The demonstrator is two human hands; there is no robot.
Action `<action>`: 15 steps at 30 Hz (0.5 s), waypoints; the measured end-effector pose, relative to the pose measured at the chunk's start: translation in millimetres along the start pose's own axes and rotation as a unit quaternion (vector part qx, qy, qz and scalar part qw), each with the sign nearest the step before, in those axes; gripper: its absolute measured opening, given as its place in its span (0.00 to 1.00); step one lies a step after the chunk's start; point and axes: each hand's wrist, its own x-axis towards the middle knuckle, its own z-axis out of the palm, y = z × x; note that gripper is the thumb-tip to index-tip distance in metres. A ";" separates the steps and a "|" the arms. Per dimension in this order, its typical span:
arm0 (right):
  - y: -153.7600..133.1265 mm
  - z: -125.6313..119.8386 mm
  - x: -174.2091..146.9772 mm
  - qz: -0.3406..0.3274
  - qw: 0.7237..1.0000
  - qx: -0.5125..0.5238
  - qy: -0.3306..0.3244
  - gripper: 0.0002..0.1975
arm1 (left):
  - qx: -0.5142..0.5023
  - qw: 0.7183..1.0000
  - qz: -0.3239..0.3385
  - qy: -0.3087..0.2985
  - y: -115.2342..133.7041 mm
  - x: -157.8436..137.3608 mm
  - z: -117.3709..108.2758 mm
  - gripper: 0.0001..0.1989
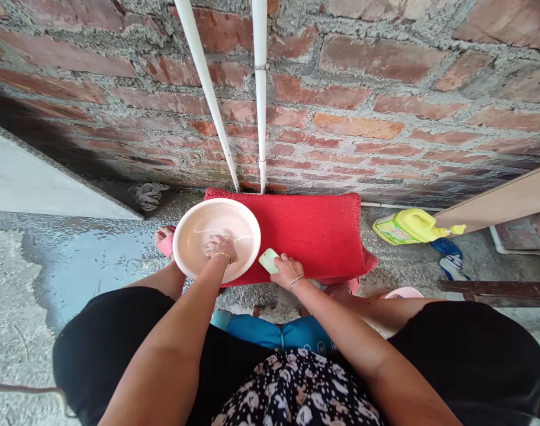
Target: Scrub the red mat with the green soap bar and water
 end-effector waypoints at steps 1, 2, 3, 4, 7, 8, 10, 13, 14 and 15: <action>11.2 -1.9 -1.1 0.016 1.000 0.004 0.000 0.23 | -0.005 1.000 0.003 -0.002 -0.7 2.0 0.8 0.60; 24.2 -3.9 -2.8 0.037 0.999 0.010 0.001 0.23 | -0.010 1.000 0.005 -0.005 -1.2 3.4 1.2 0.61; 39.0 -6.0 -5.3 0.062 0.998 0.018 0.000 0.24 | -0.013 1.000 0.007 -0.008 -1.4 4.4 1.2 0.62; 55.5 -8.2 -8.5 0.091 0.995 0.027 0.000 0.24 | -0.016 1.000 0.008 -0.011 -1.3 4.9 0.9 0.64; 112.4 -14.4 -23.9 0.193 0.980 0.052 0.003 0.24 | -0.020 1.000 0.003 -0.015 -0.5 4.5 0.0 0.66; 132.5 -16.0 -30.8 0.230 0.971 0.059 0.008 0.24 | -0.020 1.000 0.002 -0.016 -0.2 4.1 0.1 0.66; 170.7 -18.2 -46.6 0.304 0.950 0.074 0.018 0.23 | -0.016 1.000 0.002 -0.018 0.4 3.8 0.9 0.63; 213.0 -19.3 -69.9 0.390 0.914 0.110 0.019 0.23 | -0.011 1.000 -0.003 -0.014 0.9 5.3 3.7 0.63; 221.2 -19.4 -75.7 0.408 0.905 0.122 0.018 0.22 | -0.013 1.000 -0.007 -0.009 1.1 6.1 4.8 0.63; 226.3 -19.7 -79.8 0.422 0.897 0.131 0.020 0.22 | -0.016 1.000 -0.011 -0.005 1.4 7.0 5.9 0.64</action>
